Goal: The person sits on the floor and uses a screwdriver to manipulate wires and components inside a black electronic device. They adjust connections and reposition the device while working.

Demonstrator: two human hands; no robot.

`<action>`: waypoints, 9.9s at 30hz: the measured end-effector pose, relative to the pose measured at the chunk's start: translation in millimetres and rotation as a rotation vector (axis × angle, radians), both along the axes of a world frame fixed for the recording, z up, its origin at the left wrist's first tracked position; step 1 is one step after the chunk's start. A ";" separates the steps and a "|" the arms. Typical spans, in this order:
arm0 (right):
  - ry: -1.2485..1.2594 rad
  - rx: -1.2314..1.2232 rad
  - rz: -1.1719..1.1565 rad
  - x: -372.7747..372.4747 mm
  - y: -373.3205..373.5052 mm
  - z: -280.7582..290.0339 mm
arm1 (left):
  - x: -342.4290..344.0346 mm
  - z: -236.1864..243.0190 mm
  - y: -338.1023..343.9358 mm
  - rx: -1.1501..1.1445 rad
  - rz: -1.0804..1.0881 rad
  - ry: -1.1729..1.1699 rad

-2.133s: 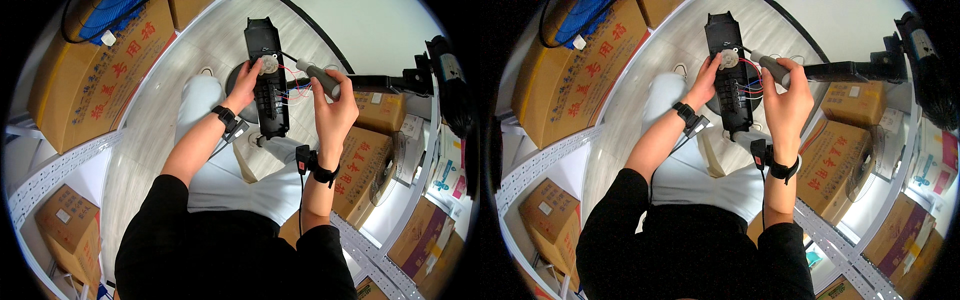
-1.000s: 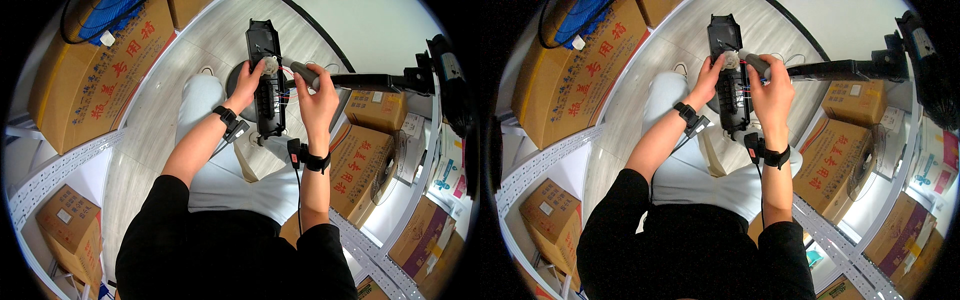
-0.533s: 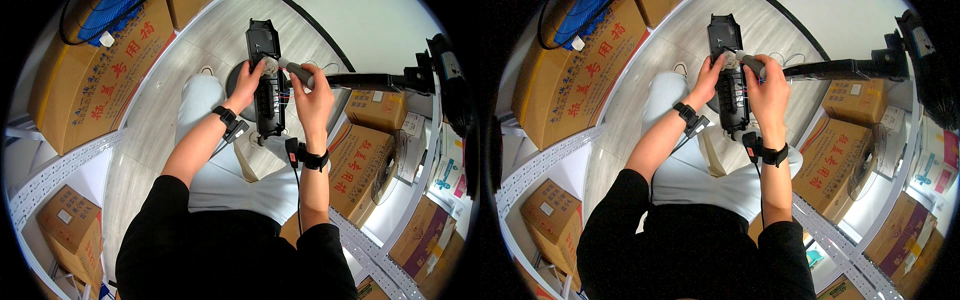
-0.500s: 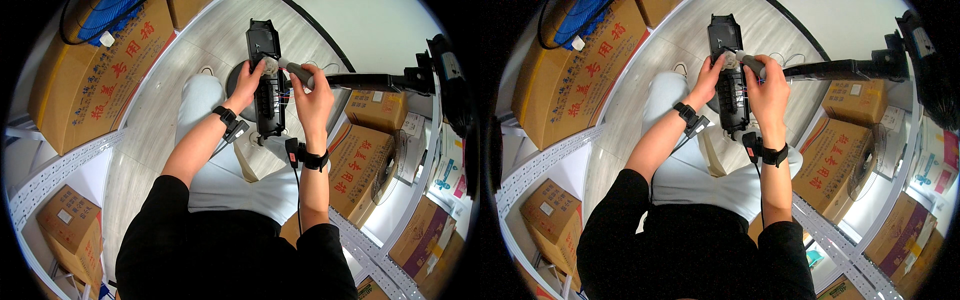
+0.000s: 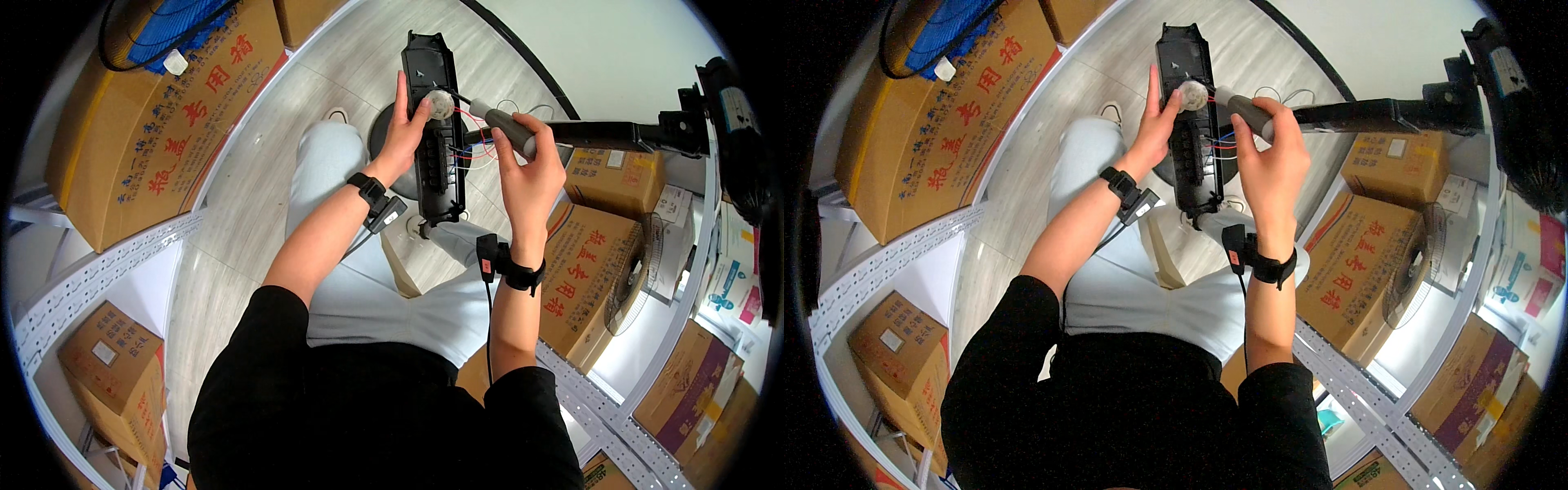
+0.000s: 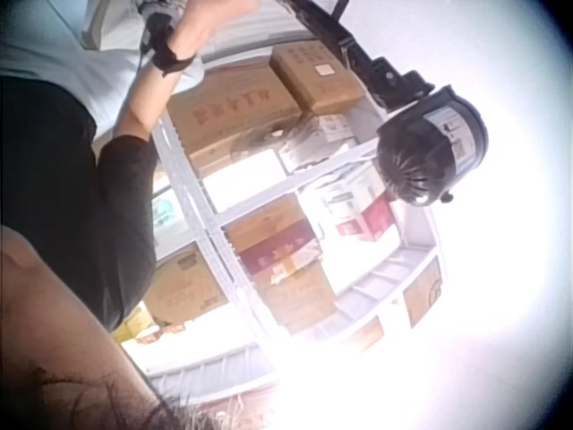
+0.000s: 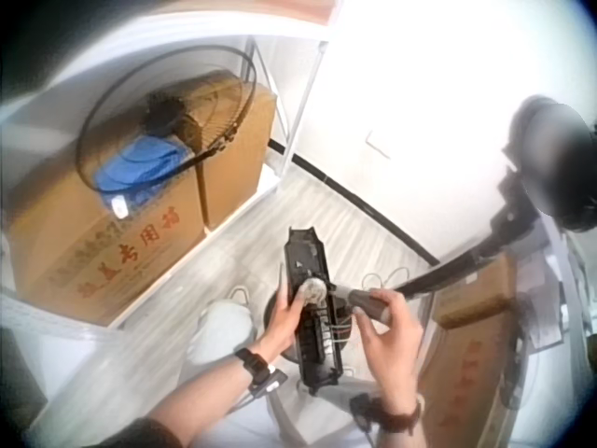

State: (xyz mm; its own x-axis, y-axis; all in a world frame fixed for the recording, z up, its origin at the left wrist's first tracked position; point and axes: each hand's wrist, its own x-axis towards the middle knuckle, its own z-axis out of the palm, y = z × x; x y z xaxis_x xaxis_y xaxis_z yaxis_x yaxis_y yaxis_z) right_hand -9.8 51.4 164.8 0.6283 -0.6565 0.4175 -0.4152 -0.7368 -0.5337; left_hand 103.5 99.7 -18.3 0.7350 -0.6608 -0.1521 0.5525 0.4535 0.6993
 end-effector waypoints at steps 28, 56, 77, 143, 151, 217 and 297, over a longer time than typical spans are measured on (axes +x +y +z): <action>0.021 0.155 -0.061 -21.3 7.3 26.4 | 0.3 -1.5 0.2 0.002 -0.116 -0.087; -0.018 0.152 -0.045 -22.6 8.4 21.7 | 0.0 -5.1 -0.8 0.054 -0.039 -0.115; 0.144 0.063 -0.006 -19.2 13.0 34.9 | 2.0 -8.6 -0.7 0.054 -0.035 -0.232; 0.162 0.083 -0.031 -3.0 -13.5 33.1 | 1.9 8.6 3.8 -0.024 -0.160 -0.048; 0.110 -0.161 0.060 -10.3 -25.4 25.8 | 1.6 10.1 2.5 -0.016 -0.128 -0.070; 0.537 0.123 -0.350 0.6 -19.6 54.2 | 1.0 9.7 4.4 -0.058 -0.148 -0.049; -0.080 0.108 -0.050 -1.0 -2.9 -9.5 | 2.3 9.3 3.0 -0.043 -0.170 0.120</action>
State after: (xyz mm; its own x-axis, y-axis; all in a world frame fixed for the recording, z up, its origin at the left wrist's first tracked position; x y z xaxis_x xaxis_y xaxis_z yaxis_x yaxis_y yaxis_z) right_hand -10.8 48.5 155.3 0.5612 -0.7298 0.3905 -0.4027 -0.6530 -0.6415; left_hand 105.8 102.7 -9.0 0.5909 -0.7815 -0.2005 0.7014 0.3749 0.6062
